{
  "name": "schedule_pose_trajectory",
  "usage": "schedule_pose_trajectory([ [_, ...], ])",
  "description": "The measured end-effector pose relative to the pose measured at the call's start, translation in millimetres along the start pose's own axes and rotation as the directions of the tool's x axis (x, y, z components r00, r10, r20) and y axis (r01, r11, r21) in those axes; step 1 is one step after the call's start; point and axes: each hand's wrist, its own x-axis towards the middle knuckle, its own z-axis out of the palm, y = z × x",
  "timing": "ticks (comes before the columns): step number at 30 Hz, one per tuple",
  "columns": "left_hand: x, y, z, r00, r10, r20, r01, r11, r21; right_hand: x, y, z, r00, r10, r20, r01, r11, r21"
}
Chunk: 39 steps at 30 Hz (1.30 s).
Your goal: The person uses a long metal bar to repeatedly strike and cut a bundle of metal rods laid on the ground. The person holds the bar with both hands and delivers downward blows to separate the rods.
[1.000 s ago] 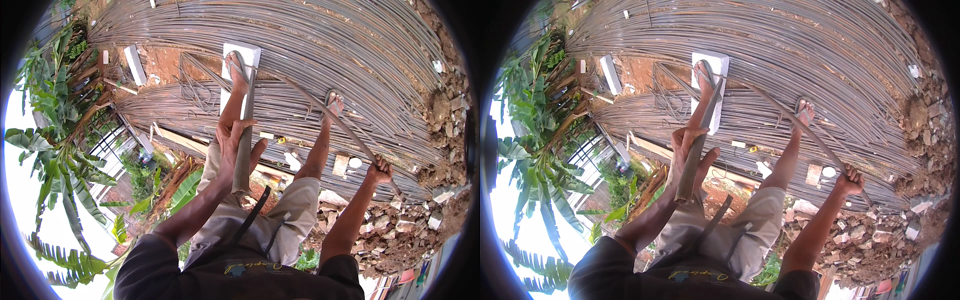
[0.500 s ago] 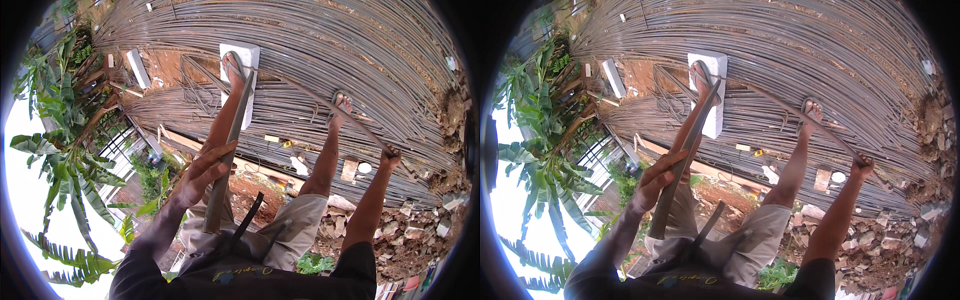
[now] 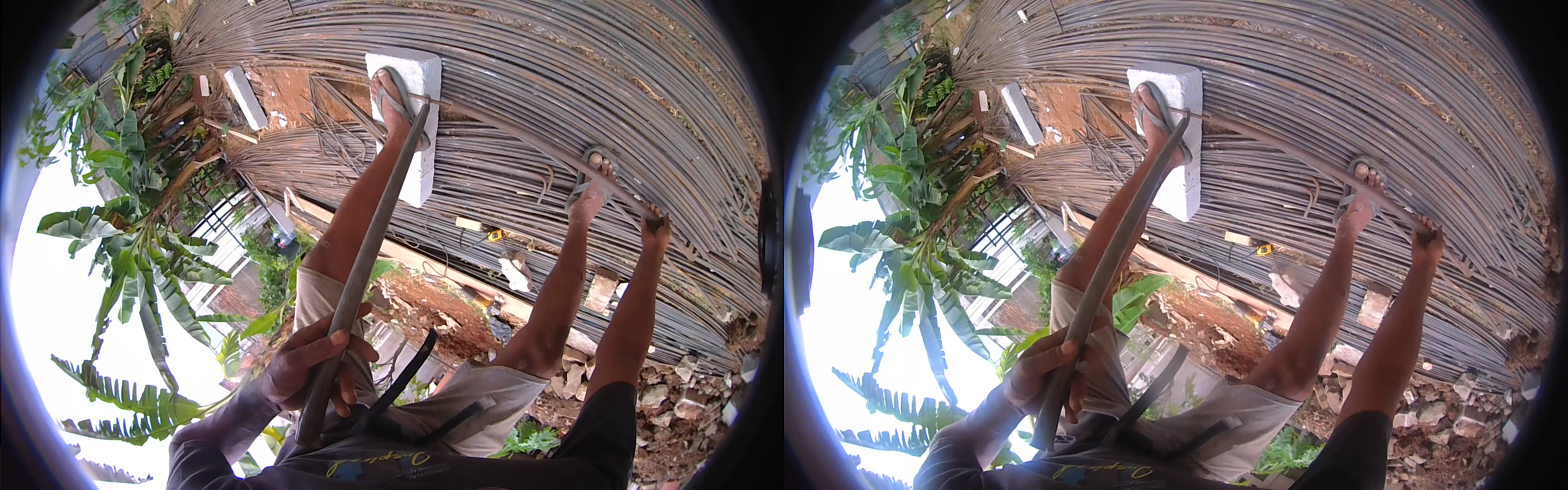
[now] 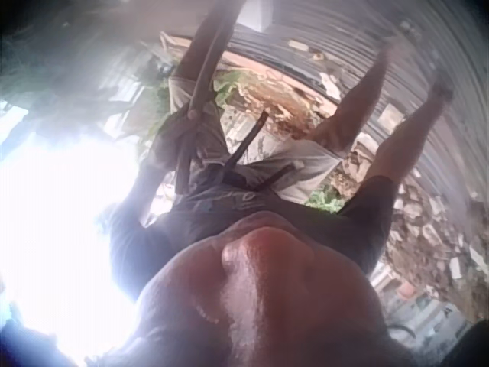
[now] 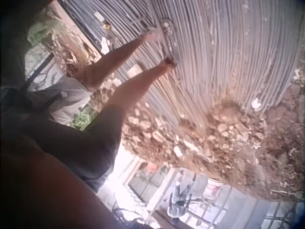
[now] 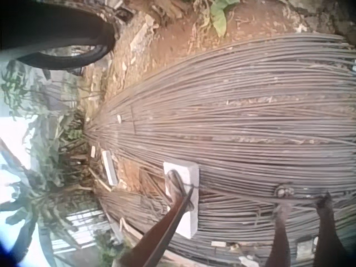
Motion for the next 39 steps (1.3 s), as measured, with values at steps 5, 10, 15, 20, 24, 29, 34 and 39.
schedule_pose_trajectory([
  [5,-5.5,-6.7,-2.4,0.995,-0.064,0.081,0.084,0.958,-0.276,-11.9,54.2,34.4,0.995,-0.092,0.028,0.088,0.990,0.106],
  [10,-8.2,2.2,-8.7,0.990,-0.139,0.007,0.139,0.982,-0.126,-59.3,56.7,68.5,0.989,-0.124,-0.082,0.133,0.985,0.108],
  [15,-10.3,9.1,-13.3,0.984,-0.172,0.056,0.179,0.969,-0.170,-19.4,52.6,48.8,0.973,-0.144,-0.180,0.166,0.979,0.115],
  [20,-1.2,4.8,-11.5,0.982,-0.147,0.122,0.174,0.951,-0.256,-12.0,26.9,39.6,0.946,-0.303,-0.119,0.319,0.935,0.152],
  [24,1.0,1.5,-11.9,0.985,-0.141,0.104,0.165,0.946,-0.280,-19.6,11.7,23.0,0.976,-0.215,-0.041,0.218,0.945,0.243],
  [29,-1.3,9.7,-0.1,0.983,-0.180,0.016,0.180,0.962,-0.205,-19.3,22.1,15.1,0.964,-0.218,-0.155,0.256,0.922,0.290],
  [34,0.0,8.4,5.1,0.969,-0.240,-0.049,0.227,0.955,-0.193,-35.0,20.1,30.8,0.979,-0.184,-0.085,0.202,0.930,0.308],
  [39,4.1,-6.3,10.3,0.977,-0.197,-0.082,0.194,0.980,-0.039,-56.2,7.6,26.0,0.980,-0.159,-0.118,0.189,0.926,0.327],
])
